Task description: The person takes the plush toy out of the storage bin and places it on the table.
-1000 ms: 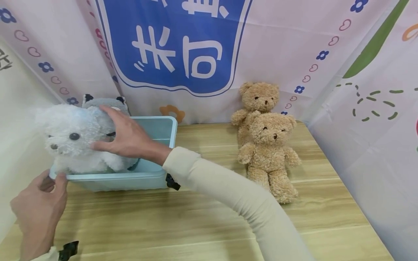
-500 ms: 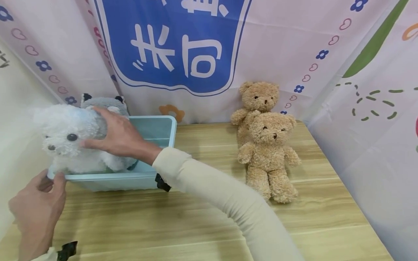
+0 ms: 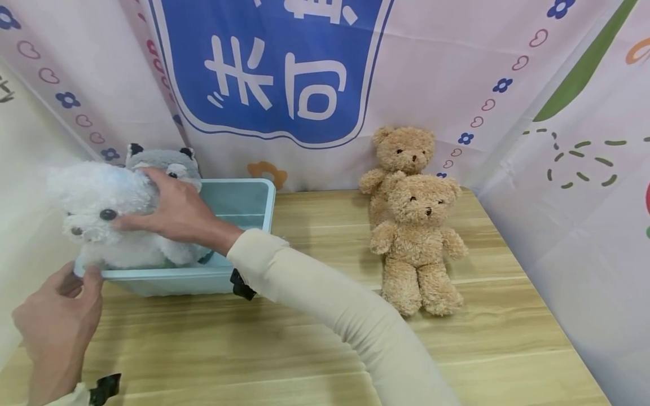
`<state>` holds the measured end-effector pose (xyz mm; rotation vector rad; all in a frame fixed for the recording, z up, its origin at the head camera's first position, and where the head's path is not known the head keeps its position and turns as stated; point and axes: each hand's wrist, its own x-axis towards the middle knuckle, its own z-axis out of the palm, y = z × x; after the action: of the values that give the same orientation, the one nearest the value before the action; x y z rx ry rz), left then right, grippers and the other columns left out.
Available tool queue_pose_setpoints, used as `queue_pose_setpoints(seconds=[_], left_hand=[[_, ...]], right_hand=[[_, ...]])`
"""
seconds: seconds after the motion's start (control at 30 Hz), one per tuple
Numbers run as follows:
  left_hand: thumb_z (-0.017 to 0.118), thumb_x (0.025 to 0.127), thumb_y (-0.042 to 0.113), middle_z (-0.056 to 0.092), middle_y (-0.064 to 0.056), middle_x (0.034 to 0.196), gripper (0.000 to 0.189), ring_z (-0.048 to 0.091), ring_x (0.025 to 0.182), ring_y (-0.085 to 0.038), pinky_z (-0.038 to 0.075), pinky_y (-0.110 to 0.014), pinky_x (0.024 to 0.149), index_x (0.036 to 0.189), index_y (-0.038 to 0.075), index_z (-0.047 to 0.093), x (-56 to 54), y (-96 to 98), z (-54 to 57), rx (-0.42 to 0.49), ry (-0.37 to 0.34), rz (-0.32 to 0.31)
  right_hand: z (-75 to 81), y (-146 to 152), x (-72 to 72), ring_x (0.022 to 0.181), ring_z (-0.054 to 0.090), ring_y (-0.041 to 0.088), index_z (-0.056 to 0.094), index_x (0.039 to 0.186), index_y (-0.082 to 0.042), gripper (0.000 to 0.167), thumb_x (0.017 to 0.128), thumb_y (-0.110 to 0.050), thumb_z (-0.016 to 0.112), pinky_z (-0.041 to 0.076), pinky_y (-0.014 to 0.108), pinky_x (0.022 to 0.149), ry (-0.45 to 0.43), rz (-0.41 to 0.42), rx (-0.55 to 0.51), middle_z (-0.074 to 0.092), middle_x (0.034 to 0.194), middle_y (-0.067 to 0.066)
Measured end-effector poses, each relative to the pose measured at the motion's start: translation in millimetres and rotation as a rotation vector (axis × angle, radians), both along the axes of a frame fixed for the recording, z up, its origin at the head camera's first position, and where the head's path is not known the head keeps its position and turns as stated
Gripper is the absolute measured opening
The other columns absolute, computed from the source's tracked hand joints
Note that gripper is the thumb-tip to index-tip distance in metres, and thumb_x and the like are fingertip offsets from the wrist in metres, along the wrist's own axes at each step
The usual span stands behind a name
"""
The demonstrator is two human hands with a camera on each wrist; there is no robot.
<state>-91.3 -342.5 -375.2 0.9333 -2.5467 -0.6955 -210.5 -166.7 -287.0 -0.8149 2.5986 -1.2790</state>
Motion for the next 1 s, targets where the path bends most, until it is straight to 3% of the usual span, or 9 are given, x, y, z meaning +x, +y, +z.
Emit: queue_pose_setpoints(seconds=[0.33, 0.53, 0.7, 1.0], left_hand=[[0.038, 0.098, 0.037, 0.058, -0.028, 0.127, 0.056, 0.057, 0.118, -0.05, 0.037, -0.057, 0.109, 0.144, 0.008, 0.048, -0.1, 3.6, 0.2, -0.017, 0.042, -0.016], [0.039, 0.098, 0.036, 0.06, -0.028, 0.125, 0.054, 0.058, 0.116, -0.05, 0.039, -0.057, 0.106, 0.142, 0.007, 0.051, 0.9, 4.7, -0.3, -0.032, 0.065, -0.015], [0.039, 0.098, 0.035, 0.06, -0.029, 0.124, 0.054, 0.059, 0.115, -0.05, 0.039, -0.057, 0.106, 0.142, 0.008, 0.051, -1.6, 4.2, -1.7, -0.036, 0.071, -0.021], [0.035, 0.099, 0.041, 0.058, -0.028, 0.13, 0.058, 0.056, 0.119, -0.049, 0.042, -0.059, 0.103, 0.145, 0.008, 0.048, -0.9, 4.0, -2.5, -0.005, 0.013, 0.015]], right_hand=[[-0.7, -1.9, -1.3, 0.106, 0.056, -0.01, 0.051, 0.139, -0.034, 0.074, 0.075, -0.048, 0.082, 0.041, 0.004, 0.082, 0.104, -0.084, 0.1, 0.062, 0.125, -0.022], [-4.7, 2.4, 0.7, 0.096, 0.058, -0.011, 0.056, 0.134, -0.032, 0.065, 0.076, -0.045, 0.082, 0.041, 0.003, 0.074, 0.128, -0.072, 0.068, 0.066, 0.115, -0.021], [-6.2, 5.3, 1.5, 0.099, 0.058, -0.011, 0.055, 0.137, -0.031, 0.067, 0.077, -0.043, 0.082, 0.04, 0.002, 0.076, 0.133, -0.079, 0.041, 0.066, 0.118, -0.02], [-5.0, 12.8, 3.8, 0.095, 0.058, -0.012, 0.06, 0.132, -0.027, 0.061, 0.077, -0.04, 0.083, 0.039, 0.001, 0.074, 0.178, -0.068, -0.027, 0.068, 0.116, -0.018]])
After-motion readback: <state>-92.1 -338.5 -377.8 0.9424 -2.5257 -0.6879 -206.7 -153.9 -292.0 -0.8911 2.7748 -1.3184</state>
